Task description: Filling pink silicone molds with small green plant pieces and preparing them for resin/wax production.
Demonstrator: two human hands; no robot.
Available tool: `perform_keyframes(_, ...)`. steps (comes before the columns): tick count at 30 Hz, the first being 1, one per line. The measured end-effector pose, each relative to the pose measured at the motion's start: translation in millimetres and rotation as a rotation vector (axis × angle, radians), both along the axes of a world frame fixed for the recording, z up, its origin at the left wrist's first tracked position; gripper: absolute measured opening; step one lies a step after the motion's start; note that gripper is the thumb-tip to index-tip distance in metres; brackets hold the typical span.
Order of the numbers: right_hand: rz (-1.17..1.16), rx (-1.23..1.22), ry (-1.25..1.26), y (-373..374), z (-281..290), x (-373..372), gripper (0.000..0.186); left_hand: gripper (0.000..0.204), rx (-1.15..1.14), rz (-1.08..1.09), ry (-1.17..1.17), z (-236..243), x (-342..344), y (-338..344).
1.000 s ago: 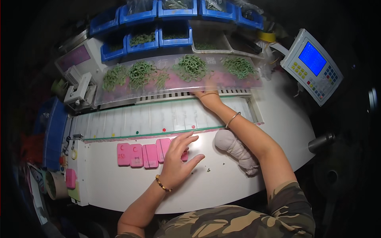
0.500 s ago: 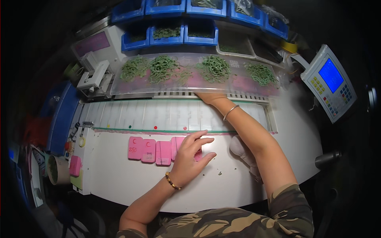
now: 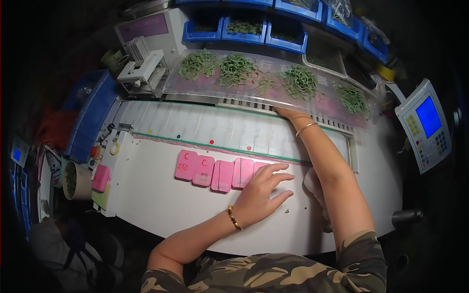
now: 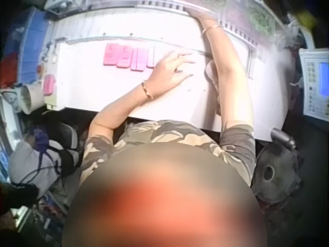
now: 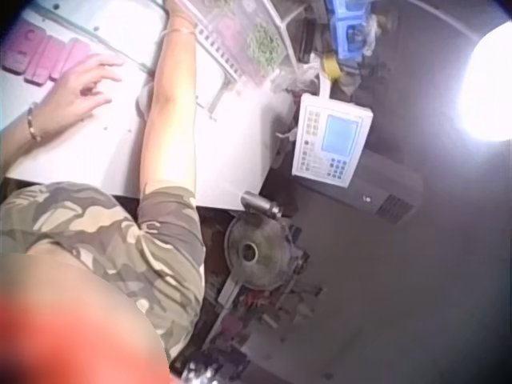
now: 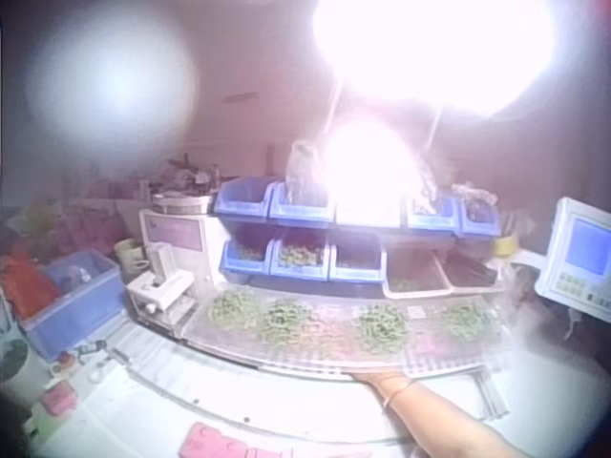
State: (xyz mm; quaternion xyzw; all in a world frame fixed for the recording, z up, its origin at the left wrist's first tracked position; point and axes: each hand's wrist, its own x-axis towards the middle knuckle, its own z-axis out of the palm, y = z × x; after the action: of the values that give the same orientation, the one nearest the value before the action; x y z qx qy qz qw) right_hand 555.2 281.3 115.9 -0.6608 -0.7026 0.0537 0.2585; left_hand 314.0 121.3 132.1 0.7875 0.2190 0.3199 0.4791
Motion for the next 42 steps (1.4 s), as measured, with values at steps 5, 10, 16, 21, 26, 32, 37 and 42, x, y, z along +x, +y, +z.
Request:
perform_keyframes(5, -0.003, -0.036, -0.144, -29.2, 29.5, 2.3, 0.070, 0.033, 0.064, 0.000, -0.023, 0.2, -2.2, -3.9)
perform_keyframes(10, -0.078, -0.220, -0.160, -82.7, 27.5, 20.6, 0.072, 0.031, 0.227, -0.124, -0.095, -3.6, 0.6, -10.1)
perform_keyframes(16, 0.140, -0.096, -0.055, -177.3, 23.7, 29.6, 0.065, 0.034, 0.384, -0.251, 0.000, 8.1, -4.9, 8.0)
perform_keyframes(21, 0.221, -0.143, 0.138, -254.0, 70.9, -8.8, 0.052, 0.071, 0.479, -0.083, 0.398, 20.7, -21.8, 35.3)
perform_keyframes(26, 0.188, -0.031, 0.299, -283.8, 75.9, -46.3, 0.051, 0.081, 0.503, -0.187, 0.521, 14.1, -17.3, 39.4)
perform_keyframes(32, -0.011, 0.099, 0.346, -291.0, 59.7, -51.6, 0.047, 0.082, 0.482, -0.199, 0.509, 18.2, -12.1, 35.6)
perform_keyframes(37, -0.271, 0.184, 0.260, -289.4, 57.3, 15.9, 0.040, 0.081, 0.458, -0.203, 0.552, 20.2, -15.9, 38.0)
perform_keyframes(42, -0.545, 0.100, 0.332, -284.0, 11.0, 136.5, 0.041, 0.084, 0.464, -0.215, 0.558, 23.7, -11.7, 37.0)
